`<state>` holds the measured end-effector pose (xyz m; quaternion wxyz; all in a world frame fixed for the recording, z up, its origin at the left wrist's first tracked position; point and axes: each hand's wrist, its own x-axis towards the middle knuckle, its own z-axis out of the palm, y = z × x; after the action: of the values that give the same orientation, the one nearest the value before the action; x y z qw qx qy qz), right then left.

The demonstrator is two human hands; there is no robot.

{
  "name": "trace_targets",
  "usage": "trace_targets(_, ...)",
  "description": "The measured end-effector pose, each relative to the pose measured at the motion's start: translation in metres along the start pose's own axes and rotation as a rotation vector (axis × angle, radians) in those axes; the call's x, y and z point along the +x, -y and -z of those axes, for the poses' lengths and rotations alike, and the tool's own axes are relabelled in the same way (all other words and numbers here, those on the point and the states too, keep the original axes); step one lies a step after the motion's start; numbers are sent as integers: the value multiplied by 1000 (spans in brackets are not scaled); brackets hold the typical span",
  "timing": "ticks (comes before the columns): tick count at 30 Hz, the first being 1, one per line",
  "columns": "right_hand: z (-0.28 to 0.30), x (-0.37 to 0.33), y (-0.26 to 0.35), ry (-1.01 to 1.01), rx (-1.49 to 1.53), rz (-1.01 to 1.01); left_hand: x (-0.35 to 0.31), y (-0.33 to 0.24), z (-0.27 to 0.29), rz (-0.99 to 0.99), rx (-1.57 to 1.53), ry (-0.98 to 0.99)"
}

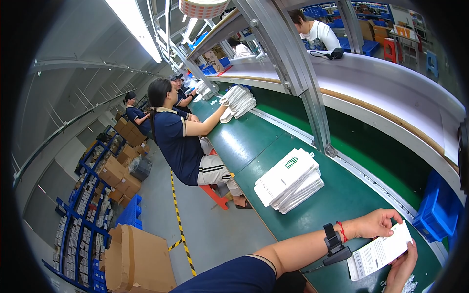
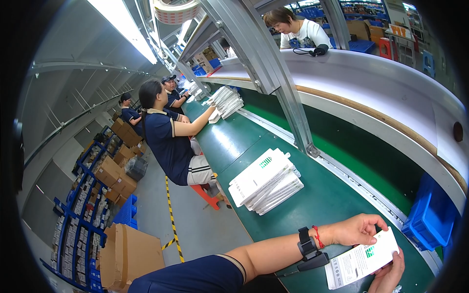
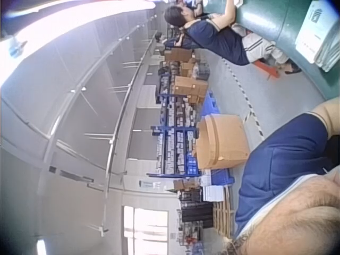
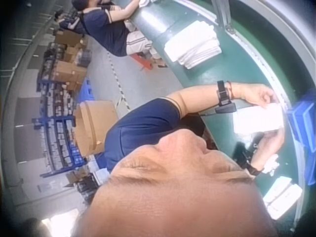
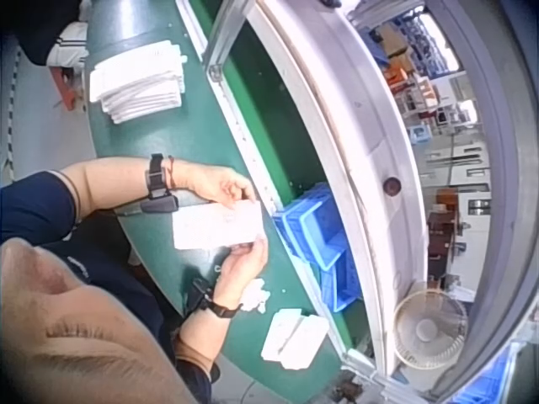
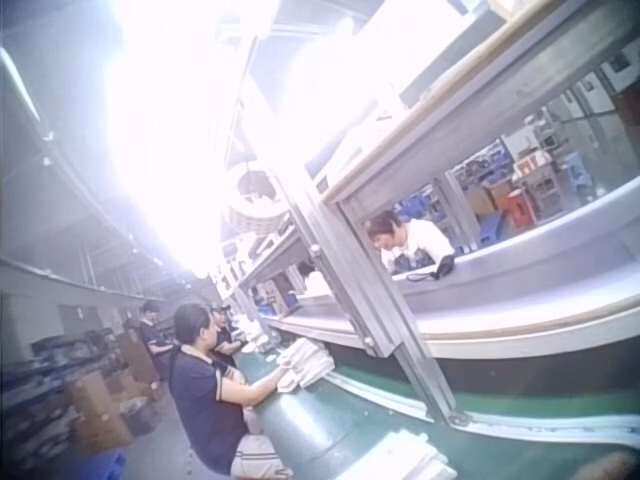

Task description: The worker is placing small plastic components into white boxes and stacking the boxes on an assembly line.

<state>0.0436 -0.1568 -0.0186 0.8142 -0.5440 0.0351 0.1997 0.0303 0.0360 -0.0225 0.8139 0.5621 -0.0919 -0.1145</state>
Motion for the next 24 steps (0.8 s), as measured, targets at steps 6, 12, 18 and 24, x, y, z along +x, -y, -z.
trace_targets(6,-3,3,-4,44,-20,44,-1,-2,7,55,99,40)
trace_targets(12,9,0,0,69,-498,273,-4,-11,4,105,194,32)
trace_targets(18,-13,-17,19,44,-734,300,-5,-10,3,86,200,26)
trace_targets(24,-23,-23,26,27,-430,169,-6,-10,3,73,188,20)
